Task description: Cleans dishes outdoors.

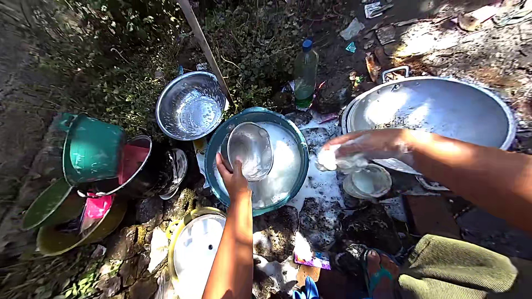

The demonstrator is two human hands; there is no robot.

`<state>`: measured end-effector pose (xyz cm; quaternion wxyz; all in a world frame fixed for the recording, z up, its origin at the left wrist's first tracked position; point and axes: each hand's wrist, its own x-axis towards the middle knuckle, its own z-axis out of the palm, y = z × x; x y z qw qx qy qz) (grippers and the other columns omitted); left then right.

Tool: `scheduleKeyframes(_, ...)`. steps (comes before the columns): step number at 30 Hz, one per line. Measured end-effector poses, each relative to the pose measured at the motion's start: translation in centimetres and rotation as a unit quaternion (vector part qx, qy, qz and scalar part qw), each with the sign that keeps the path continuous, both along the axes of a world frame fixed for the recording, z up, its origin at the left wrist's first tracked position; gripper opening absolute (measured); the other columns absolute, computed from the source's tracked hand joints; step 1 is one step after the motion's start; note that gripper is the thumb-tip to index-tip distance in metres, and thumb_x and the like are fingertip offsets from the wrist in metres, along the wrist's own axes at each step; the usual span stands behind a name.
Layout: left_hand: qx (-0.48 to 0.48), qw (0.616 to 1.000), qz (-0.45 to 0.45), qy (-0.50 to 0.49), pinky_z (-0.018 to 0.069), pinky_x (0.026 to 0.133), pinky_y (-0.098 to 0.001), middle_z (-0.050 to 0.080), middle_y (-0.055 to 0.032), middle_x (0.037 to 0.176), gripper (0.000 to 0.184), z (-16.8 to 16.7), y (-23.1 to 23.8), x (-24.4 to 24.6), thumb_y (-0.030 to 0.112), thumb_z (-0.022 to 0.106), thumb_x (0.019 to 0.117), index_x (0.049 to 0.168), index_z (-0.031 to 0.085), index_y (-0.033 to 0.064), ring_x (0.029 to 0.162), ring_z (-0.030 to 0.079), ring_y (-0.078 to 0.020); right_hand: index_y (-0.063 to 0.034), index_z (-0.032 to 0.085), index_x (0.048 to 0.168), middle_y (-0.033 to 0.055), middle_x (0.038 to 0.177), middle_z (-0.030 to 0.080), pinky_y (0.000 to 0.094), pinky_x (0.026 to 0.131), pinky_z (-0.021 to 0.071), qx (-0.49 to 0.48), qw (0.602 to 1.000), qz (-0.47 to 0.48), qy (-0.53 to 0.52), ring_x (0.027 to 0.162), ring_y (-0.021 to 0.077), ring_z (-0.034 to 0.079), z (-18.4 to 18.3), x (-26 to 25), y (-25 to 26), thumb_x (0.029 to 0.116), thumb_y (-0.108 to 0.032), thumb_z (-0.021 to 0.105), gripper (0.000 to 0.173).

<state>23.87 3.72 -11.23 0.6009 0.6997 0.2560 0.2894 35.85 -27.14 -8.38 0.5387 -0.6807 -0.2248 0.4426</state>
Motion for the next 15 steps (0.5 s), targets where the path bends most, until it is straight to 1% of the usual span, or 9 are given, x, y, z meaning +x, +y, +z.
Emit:
scheduleKeyframes(2,-0.130,0.991,0.013,0.027,0.0419,0.113,-0.0465,0.036,-0.0145,0.160,0.063,-0.7,-2.5,0.4,0.029,0.050,0.1068,0.162,0.022,0.0168,0.141,0.044,-0.0248,-0.0065,0.072,0.118,0.0067,0.114,0.071,0.0350,0.096,0.0538,0.081,0.969,0.008,-0.233,0.107,0.0140,0.066,0.5,-0.1,5.4,0.0982,-0.005,0.056,0.026)
scheduleKeyframes(3,-0.149,0.988,0.004,0.037,0.0412,0.114,-0.0468,0.036,-0.0136,0.160,0.061,-0.9,-4.0,0.5,0.031,0.047,0.1082,0.162,0.023,0.0175,0.142,0.044,-0.0246,-0.0097,0.076,0.118,0.0108,0.123,0.070,0.0447,0.105,0.0496,0.098,0.924,0.002,-0.370,0.120,0.0233,0.063,-0.4,0.1,8.0,0.0933,-0.002,0.062,0.030)
scheduleKeyframes(5,-0.161,0.986,-0.016,0.039,0.0404,0.115,-0.0464,0.036,-0.0116,0.161,0.059,-0.3,-6.3,0.4,0.033,0.045,0.1094,0.162,0.023,0.0190,0.143,0.043,-0.0234,-0.0162,0.074,0.127,0.0162,0.144,0.059,0.0572,0.117,0.0381,0.048,0.856,0.023,-0.514,0.139,0.0368,0.050,-3.1,0.3,11.2,0.0893,0.002,0.063,0.043)
scheduleKeyframes(6,-0.159,0.987,-0.015,0.031,0.0414,0.114,-0.0463,0.037,-0.0111,0.160,0.058,0.2,-6.8,0.4,0.033,0.045,0.1091,0.162,0.025,0.0194,0.142,0.045,-0.0231,-0.0165,0.071,0.131,0.0159,0.148,0.056,0.0586,0.118,0.0357,-0.008,0.864,0.044,-0.502,0.142,0.0373,0.047,-3.9,-0.5,11.7,0.0915,0.002,0.061,0.045)
scheduleKeyframes(8,-0.145,0.989,-0.007,0.027,0.0452,0.111,-0.0463,0.040,-0.0117,0.158,0.056,0.9,-6.5,0.3,0.034,0.044,0.1095,0.161,0.027,0.0195,0.139,0.048,-0.0231,-0.0150,0.065,0.138,0.0160,0.141,0.061,0.0569,0.112,0.0415,-0.081,0.900,0.103,-0.416,0.134,0.0353,0.055,-4.0,-3.2,12.0,0.0996,-0.004,0.052,0.042)
scheduleKeyframes(10,-0.153,0.987,-0.013,0.048,0.0487,0.105,-0.0454,0.041,-0.0128,0.157,0.054,0.8,-7.0,0.0,0.034,0.040,0.1111,0.161,0.026,0.0209,0.134,0.051,-0.0239,-0.0082,0.061,0.138,0.0204,0.132,0.064,0.0573,0.108,0.0438,-0.046,0.922,0.134,-0.359,0.127,0.0375,0.059,-2.8,-5.3,12.7,0.1022,-0.009,0.052,0.037)
scheduleKeyframes(11,-0.157,0.985,-0.030,0.061,0.0461,0.108,-0.0443,0.039,-0.0122,0.159,0.054,0.4,-7.9,-0.3,0.033,0.039,0.1114,0.162,0.023,0.0215,0.137,0.049,-0.0230,-0.0046,0.061,0.137,0.0223,0.130,0.064,0.0570,0.107,0.0442,-0.019,0.928,0.106,-0.356,0.125,0.0381,0.059,-2.8,-5.7,13.2,0.1013,-0.013,0.056,0.037)
scheduleKeyframes(13,-0.135,0.986,-0.069,0.068,0.0396,0.116,-0.0421,0.032,-0.0118,0.163,0.056,-0.4,-9.7,-0.6,0.026,0.038,0.1109,0.163,0.020,0.0180,0.143,0.042,-0.0208,-0.0022,0.063,0.135,0.0229,0.136,0.061,0.0551,0.110,0.0427,-0.005,0.904,0.028,-0.427,0.131,0.0378,0.055,-4.0,-4.2,13.4,0.1009,-0.012,0.056,0.036)
scheduleKeyframes(15,-0.095,0.991,-0.066,0.075,0.0374,0.118,-0.0422,0.031,-0.0100,0.164,0.059,-0.2,-9.5,-0.1,0.025,0.045,0.1090,0.163,0.022,0.0186,0.146,0.039,-0.0198,-0.0024,0.072,0.118,0.0252,0.123,0.066,0.0592,0.100,0.0483,-0.011,0.839,-0.041,-0.543,0.120,0.0430,0.061,-5.3,-1.1,12.7,0.0913,0.000,0.064,0.028)
